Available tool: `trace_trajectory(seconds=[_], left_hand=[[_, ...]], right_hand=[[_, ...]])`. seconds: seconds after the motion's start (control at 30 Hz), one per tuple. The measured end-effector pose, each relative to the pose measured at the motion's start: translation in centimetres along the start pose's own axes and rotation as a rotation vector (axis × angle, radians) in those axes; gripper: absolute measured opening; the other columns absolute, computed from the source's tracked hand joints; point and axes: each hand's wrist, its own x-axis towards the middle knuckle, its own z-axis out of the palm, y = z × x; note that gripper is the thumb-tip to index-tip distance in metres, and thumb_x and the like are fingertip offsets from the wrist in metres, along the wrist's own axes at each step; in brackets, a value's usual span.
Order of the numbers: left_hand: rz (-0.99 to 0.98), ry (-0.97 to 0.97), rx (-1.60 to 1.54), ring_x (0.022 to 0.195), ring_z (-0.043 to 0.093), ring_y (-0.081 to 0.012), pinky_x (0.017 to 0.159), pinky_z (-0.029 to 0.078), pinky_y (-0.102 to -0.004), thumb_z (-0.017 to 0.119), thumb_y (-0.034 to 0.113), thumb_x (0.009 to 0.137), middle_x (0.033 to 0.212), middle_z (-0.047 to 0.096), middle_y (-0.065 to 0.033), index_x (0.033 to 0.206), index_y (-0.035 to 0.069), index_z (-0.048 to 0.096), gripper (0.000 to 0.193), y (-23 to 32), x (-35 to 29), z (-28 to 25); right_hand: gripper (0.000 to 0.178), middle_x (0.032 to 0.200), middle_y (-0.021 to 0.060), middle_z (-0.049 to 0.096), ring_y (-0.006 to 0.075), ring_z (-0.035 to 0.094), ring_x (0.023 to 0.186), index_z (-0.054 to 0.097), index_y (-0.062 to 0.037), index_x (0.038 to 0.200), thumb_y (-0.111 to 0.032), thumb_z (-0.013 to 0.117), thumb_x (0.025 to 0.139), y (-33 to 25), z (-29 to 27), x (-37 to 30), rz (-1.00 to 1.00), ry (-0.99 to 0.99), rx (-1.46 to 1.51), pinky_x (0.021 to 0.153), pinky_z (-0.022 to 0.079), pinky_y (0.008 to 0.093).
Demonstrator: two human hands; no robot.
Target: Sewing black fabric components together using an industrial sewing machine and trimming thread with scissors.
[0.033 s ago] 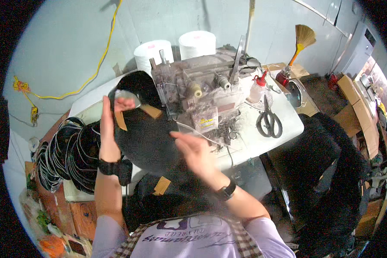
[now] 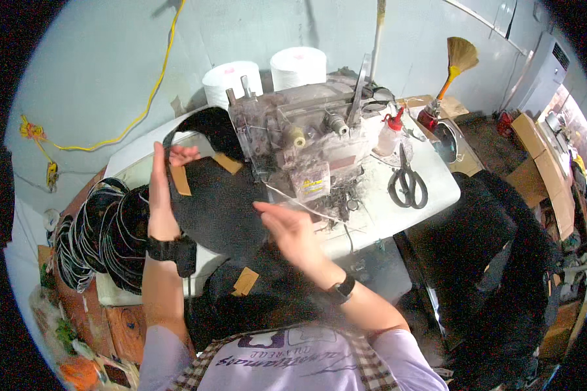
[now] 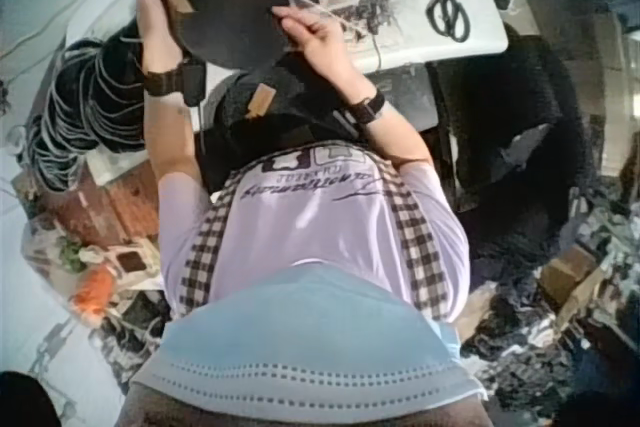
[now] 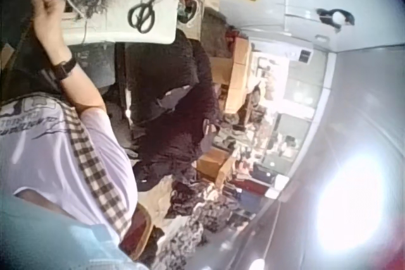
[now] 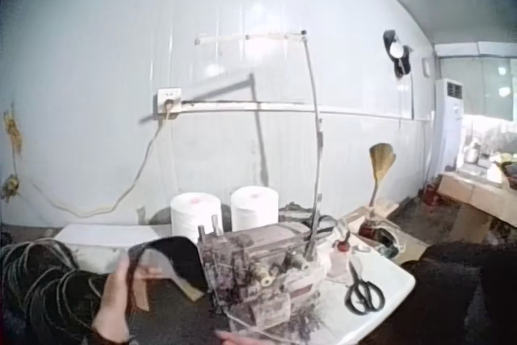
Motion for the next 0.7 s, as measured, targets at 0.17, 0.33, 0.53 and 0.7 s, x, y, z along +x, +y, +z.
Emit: trace_trajectory(seconds=[0.17, 0.33, 0.53, 0.7], left_hand=[[0.0, 0.064, -0.25, 0.084, 0.06, -0.0167, 0.076, 0.05, -0.0295, 0.06, 0.035, 0.091, 0.084, 0.062, -0.0049, 0.093, 0.004, 0.061, 0.031, 1.7, 1.4, -7.0], [-0.138, 0.125, -0.001, 0.094, 0.061, -0.0203, 0.068, 0.052, -0.033, 0.063, 0.011, 0.087, 0.109, 0.061, -0.0103, 0.116, 0.002, 0.052, 0.032, 0.7, -9.3, -6.9], [-0.064, -0.381, 0.382, 0.102, 0.062, -0.0239, 0.08, 0.052, -0.0346, 0.06, -0.008, 0.078, 0.116, 0.061, -0.0129, 0.121, 0.004, 0.054, 0.045, -2.0, -14.6, -2.9], [0.831, -0.531, 1.291, 0.09, 0.065, -0.0286, 0.08, 0.051, -0.0366, 0.063, -0.006, 0.071, 0.095, 0.069, -0.0117, 0.093, 0.002, 0.069, 0.024, -2.4, -10.7, -0.9]], right_hand=[[0.03, 0.081, 0.0017, 0.064, 0.0071, 0.061, 0.07, 0.057, -0.0009, 0.124, -0.01, 0.053, 0.096, -0.4, 1.5, 0.7, 0.226, -0.163, 0.43, 0.064, 0.049, 0.0203], [0.03, 0.086, 0.0031, 0.066, 0.0059, 0.06, 0.073, 0.058, -0.0007, 0.123, -0.004, 0.053, 0.093, -0.4, 0.2, 0.8, 0.196, -0.187, 0.392, 0.067, 0.048, 0.0194], [0.041, 0.099, 0.0065, 0.069, 0.0056, 0.06, 0.087, 0.062, -0.0022, 0.117, 0.011, 0.044, 0.083, 0.4, -0.9, -0.2, -0.026, -0.122, 0.187, 0.077, 0.048, 0.0209], [0.037, 0.099, 0.0134, 0.07, 0.0159, 0.066, 0.089, 0.066, -0.0014, 0.11, 0.01, 0.048, 0.079, -2.1, -2.8, -1.2, -0.131, -0.193, -0.187, 0.08, 0.05, 0.0268]])
